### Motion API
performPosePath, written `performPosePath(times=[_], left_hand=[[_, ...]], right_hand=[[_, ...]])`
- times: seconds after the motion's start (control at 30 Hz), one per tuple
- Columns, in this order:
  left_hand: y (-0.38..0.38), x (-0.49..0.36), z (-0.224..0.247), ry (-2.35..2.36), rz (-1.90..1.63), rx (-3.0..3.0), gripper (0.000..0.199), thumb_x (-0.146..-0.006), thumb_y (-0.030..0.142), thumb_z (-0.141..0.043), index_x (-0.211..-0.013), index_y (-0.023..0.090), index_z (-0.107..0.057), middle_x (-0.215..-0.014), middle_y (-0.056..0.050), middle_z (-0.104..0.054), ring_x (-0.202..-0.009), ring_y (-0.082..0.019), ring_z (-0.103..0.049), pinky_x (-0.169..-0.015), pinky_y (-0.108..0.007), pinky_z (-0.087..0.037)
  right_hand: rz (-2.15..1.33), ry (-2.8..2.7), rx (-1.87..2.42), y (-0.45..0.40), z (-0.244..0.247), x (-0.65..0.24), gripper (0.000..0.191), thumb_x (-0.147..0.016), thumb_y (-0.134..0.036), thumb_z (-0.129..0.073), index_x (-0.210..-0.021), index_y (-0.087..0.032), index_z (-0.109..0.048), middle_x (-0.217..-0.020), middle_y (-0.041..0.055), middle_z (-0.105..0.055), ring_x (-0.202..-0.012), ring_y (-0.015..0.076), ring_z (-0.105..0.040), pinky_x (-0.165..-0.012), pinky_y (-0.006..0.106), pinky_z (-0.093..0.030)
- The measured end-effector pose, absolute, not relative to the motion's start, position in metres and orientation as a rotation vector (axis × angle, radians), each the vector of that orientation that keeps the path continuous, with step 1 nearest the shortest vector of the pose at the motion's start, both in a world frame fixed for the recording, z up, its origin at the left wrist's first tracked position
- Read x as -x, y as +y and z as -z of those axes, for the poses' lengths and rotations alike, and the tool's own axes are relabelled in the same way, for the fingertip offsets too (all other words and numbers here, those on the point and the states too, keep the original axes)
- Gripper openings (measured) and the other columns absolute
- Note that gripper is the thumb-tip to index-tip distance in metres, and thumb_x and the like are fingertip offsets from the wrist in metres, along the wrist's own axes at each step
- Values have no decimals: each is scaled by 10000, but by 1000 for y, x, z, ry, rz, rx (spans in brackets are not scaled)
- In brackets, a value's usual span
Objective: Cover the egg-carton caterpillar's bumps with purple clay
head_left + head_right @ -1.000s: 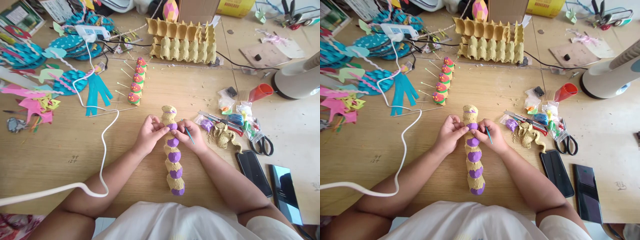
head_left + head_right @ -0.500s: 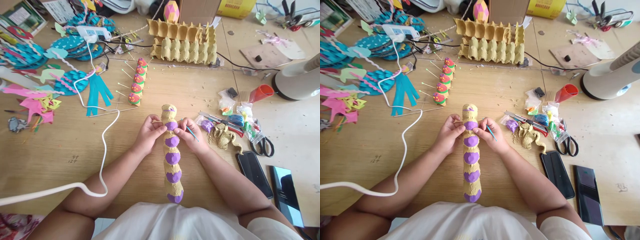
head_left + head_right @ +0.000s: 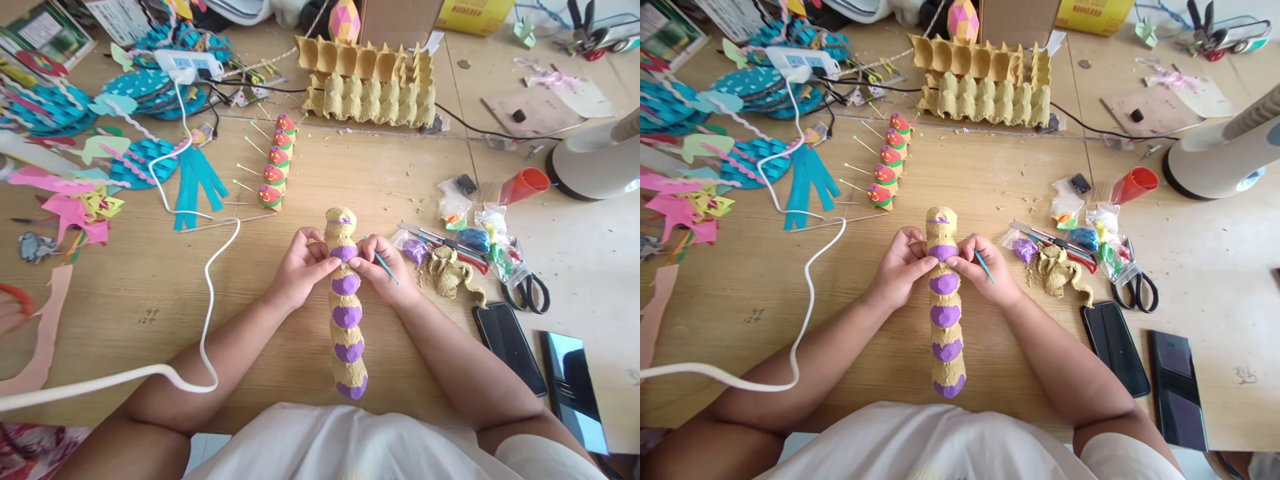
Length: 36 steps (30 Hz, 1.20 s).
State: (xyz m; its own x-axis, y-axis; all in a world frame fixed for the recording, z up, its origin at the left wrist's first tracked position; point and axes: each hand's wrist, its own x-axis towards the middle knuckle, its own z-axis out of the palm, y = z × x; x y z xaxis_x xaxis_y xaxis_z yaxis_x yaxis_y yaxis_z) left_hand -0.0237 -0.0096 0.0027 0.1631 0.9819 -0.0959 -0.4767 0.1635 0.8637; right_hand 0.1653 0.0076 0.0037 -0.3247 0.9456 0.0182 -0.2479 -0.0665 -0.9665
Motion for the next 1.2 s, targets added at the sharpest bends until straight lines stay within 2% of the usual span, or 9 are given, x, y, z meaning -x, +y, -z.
performPosePath(times=[0.23, 0.43, 0.67, 0.73, 0.83, 0.9, 1.03, 1.2], left_hand=[[-10, 24, -4, 740, -1153, -601, 586, -774, 390, -945, -1098, 272, -471, -926, 23, -791, -787, -165, -759, -702, -278, -577], [-11, 24, -5, 789, -1144, -496, 535, -744, 338, -954, -1024, 264, -504, -861, 63, -740, -647, -126, -686, -577, -243, -505], [-12, 22, -7, 844, -1175, -550, 529, -751, 376, -945, -971, 265, -477, -808, 63, -719, -647, -138, -675, -567, -246, -493], [-11, 23, -6, 847, -1184, -558, 527, -754, 402, -945, -1026, 274, -512, -811, 61, -717, -653, -140, -675, -579, -251, -498], [-7, 25, -5, 822, -1166, -549, 606, -773, 542, -910, -1218, 300, -577, -837, 25, -730, -705, -177, -701, -618, -288, -528], [-4, 26, -5, 803, -1153, -552, 637, -794, 618, -866, -1276, 291, -608, -850, -4, -739, -739, -200, -714, -638, -310, -547], [0, 26, -8, 768, -1120, -579, 547, -820, 663, -820, -1125, 230, -684, -845, -24, -729, -733, -194, -702, -633, -309, -569], [1, 26, -8, 762, -1077, -548, 536, -799, 694, -825, -985, 218, -664, -842, -13, -702, -721, -167, -690, -641, -292, -596]], right_hand=[[-1609, -1216, 838, 9, -4, -167, 547, -808, -497, -907, -737, -237, -431, -717, -56, -463, -655, 121, -389, -621, 290, -333], [-1564, -1344, 827, 9, -4, -167, 506, -860, -448, -870, -735, -236, -428, -709, -59, -461, -637, 115, -371, -607, 285, -336], [-1545, -1384, 839, 8, -6, -166, 501, -868, -453, -859, -728, -239, -428, -690, -60, -432, -629, 119, -357, -596, 287, -322], [-1538, -1392, 859, 8, -7, -167, 515, -858, -480, -863, -725, -240, -426, -691, -59, -436, -631, 121, -361, -602, 290, -330], [-1533, -1401, 870, 8, -9, -167, 523, -851, -495, -865, -723, -241, -426, -691, -57, -443, -634, 123, -370, -607, 292, -341], [-1529, -1412, 869, 8, -9, -166, 516, -859, -483, -859, -721, -241, -425, -689, -56, -448, -633, 123, -381, -605, 291, -342], [-1500, -1478, 850, 10, -9, -165, 514, -859, -457, -863, -708, -240, -423, -695, -50, -470, -628, 122, -407, -605, 292, -355], [-1539, -1524, 837, 12, -6, -164, 530, -842, -495, -870, -712, -245, -422, -688, -52, -466, -625, 123, -394, -593, 287, -360]])
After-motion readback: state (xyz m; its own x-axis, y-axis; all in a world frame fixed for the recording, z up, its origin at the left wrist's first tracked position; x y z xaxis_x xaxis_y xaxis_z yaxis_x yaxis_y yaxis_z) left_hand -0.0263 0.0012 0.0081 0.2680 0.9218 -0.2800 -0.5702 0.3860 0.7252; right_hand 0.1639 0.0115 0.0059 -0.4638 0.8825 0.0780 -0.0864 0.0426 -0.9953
